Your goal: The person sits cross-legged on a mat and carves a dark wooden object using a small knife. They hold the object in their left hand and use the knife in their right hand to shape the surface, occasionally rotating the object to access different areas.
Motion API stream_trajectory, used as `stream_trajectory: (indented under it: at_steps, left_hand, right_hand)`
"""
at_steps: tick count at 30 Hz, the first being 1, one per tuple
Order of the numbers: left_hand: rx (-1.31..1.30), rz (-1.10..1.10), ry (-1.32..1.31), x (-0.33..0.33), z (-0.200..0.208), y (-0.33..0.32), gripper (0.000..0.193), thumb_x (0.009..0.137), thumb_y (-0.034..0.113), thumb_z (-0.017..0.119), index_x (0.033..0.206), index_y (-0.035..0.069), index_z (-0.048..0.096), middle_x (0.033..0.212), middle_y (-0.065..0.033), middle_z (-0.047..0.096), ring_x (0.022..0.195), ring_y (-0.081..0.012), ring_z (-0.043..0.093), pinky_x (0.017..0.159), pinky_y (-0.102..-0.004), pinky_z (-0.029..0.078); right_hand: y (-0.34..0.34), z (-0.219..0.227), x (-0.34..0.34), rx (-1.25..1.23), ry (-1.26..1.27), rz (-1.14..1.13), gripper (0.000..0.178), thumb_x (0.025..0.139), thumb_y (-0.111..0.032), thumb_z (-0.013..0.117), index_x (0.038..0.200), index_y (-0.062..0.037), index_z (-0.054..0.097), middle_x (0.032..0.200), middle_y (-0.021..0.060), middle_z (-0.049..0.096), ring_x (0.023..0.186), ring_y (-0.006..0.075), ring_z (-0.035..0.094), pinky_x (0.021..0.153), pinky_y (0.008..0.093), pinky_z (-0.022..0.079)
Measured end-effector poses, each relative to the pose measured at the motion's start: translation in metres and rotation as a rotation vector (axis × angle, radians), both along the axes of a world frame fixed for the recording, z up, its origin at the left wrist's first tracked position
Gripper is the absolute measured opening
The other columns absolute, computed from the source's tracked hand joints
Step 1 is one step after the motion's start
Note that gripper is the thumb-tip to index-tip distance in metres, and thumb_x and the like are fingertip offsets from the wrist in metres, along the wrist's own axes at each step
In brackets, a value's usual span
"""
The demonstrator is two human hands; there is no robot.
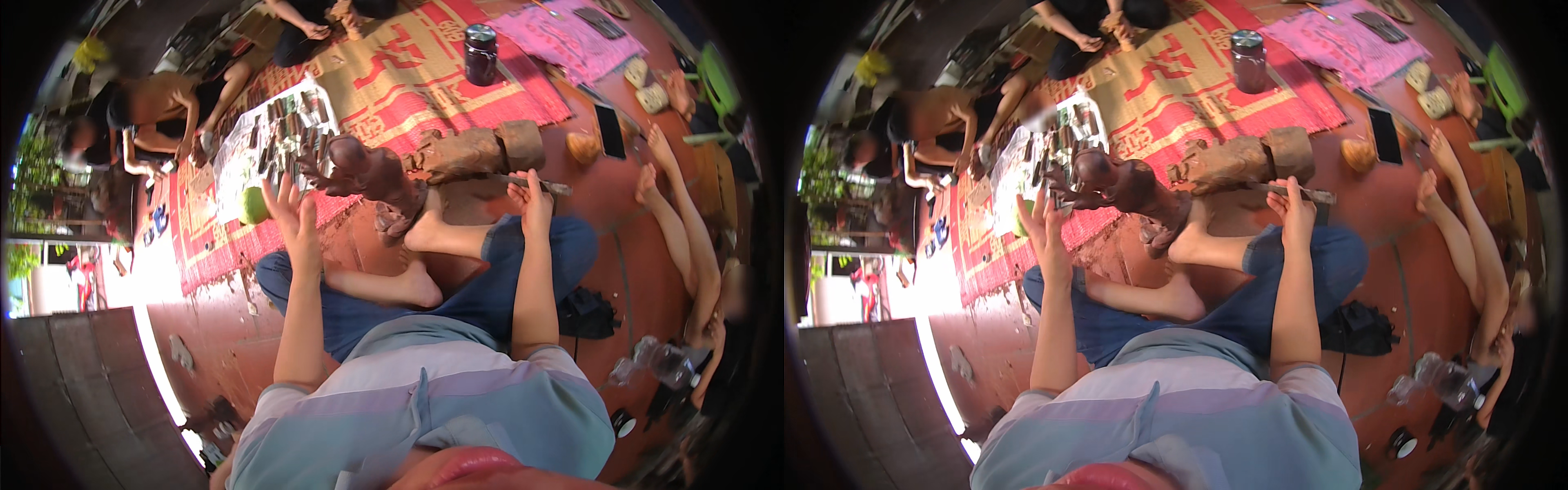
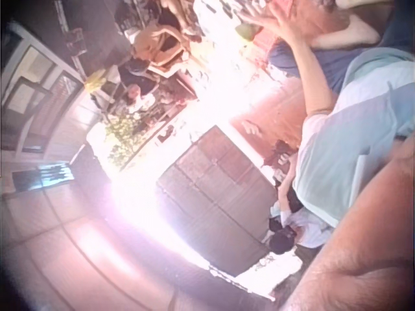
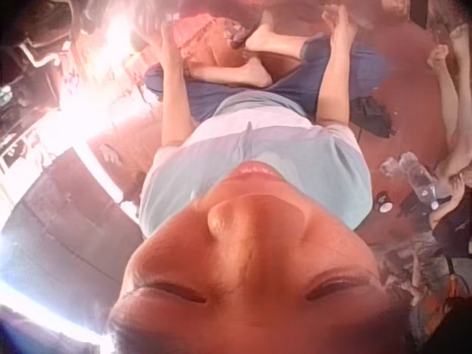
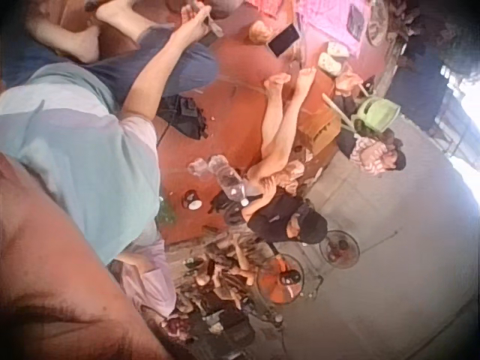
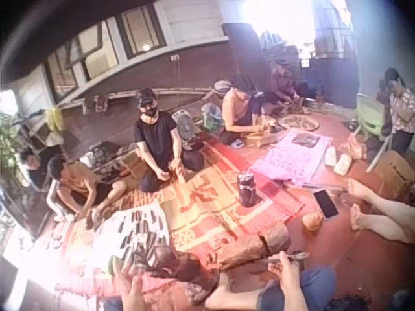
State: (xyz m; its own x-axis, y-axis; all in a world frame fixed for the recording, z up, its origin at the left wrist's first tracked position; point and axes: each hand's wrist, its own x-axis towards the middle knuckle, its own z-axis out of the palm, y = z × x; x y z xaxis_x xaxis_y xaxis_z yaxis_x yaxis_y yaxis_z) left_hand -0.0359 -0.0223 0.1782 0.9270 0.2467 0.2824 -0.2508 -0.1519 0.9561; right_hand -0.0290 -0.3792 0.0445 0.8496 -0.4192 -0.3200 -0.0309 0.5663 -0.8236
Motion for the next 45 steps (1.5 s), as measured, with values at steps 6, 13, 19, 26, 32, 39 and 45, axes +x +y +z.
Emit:
stream_trajectory:
  at_steps: [6, 13, 19, 26, 32, 39, 45]
  left_hand:
    - [0.015, -0.078, -0.003, 0.032, -0.001, -0.042, 0.071, 0.084, -0.008, 0.047, 0.142, 0.006, 0.009, 0.129, -0.0179, 0.044, 0.109, -0.0199, 0.052, 0.088, -0.0294, 0.045]
    - [0.035, -0.372, 0.132, 0.086, 0.008, 0.023, 0.065, 0.086, -0.008, 0.046, 0.14, 0.009, 0.015, 0.118, -0.0161, 0.052, 0.104, -0.0209, 0.055, 0.088, -0.0323, 0.047]
    - [0.04, -0.662, 0.232, 0.092, 0.024, 0.029, 0.062, 0.08, -0.01, 0.05, 0.137, 0.008, 0.034, 0.125, -0.0104, 0.053, 0.114, -0.015, 0.049, 0.095, -0.029, 0.04]
    - [0.097, -0.024, -0.145, 0.069, 0.003, 0.01, 0.049, 0.084, 0.013, 0.061, 0.13, 0.008, 0.044, 0.123, -0.012, 0.049, 0.111, -0.0207, 0.047, 0.092, -0.0308, 0.042]
    - [0.906, 0.128, -0.471, 0.041, 0.006, -0.041, 0.043, 0.07, 0.018, 0.07, 0.111, 0.014, 0.057, 0.11, -0.01, 0.051, 0.099, -0.0303, 0.05, 0.085, -0.0395, 0.042]
    - [0.891, 0.107, -0.493, 0.098, 0.009, 0.005, 0.035, 0.072, 0.018, 0.071, 0.106, 0.015, 0.061, 0.098, -0.0057, 0.058, 0.092, -0.0232, 0.059, 0.077, -0.0341, 0.05]
    - [0.518, -0.024, -0.21, 0.19, 0.0, 0.079, 0.043, 0.063, 0.008, 0.068, 0.105, 0.006, 0.057, 0.079, -0.0064, 0.055, 0.07, -0.0175, 0.053, 0.066, -0.0318, 0.046]
  right_hand:
    - [0.004, 0.003, -0.001, -0.018, 0.028, 0.028, 0.036, 0.09, -0.032, 0.057, 0.1, 0.0021, 0.058, 0.098, 0.0149, 0.063, 0.075, 0.0143, 0.062, 0.069, 0.0262, 0.054]
    - [-0.001, 0.004, -0.008, 0.023, 0.008, 0.031, 0.035, 0.09, -0.032, 0.057, 0.099, 0.0018, 0.057, 0.1, 0.0169, 0.062, 0.077, 0.0166, 0.062, 0.072, 0.0273, 0.053]
    - [0.005, 0.011, -0.009, 0.032, -0.057, 0.09, 0.034, 0.09, -0.029, 0.057, 0.101, 0.0029, 0.056, 0.101, 0.0184, 0.062, 0.079, 0.0191, 0.062, 0.073, 0.0288, 0.054]
    - [0.05, 0.038, -0.003, -0.086, -0.135, 0.195, 0.029, 0.091, -0.024, 0.055, 0.1, 0.0039, 0.057, 0.096, 0.0158, 0.062, 0.081, 0.0195, 0.063, 0.073, 0.0303, 0.054]
    - [0.04, 0.021, 0.003, -0.115, -0.052, 0.202, 0.027, 0.091, -0.023, 0.057, 0.1, 0.0031, 0.057, 0.096, 0.0145, 0.062, 0.079, 0.0208, 0.063, 0.071, 0.031, 0.055]
    - [0.042, 0.018, 0.002, -0.066, -0.082, 0.229, 0.028, 0.091, -0.025, 0.057, 0.098, 0.0021, 0.057, 0.097, 0.0152, 0.062, 0.078, 0.0204, 0.063, 0.071, 0.03, 0.055]
    - [0.069, 0.02, 0.008, -0.204, -0.073, 0.364, 0.027, 0.091, -0.024, 0.055, 0.097, 0.0014, 0.058, 0.094, 0.0127, 0.063, 0.072, 0.014, 0.061, 0.065, 0.0258, 0.054]
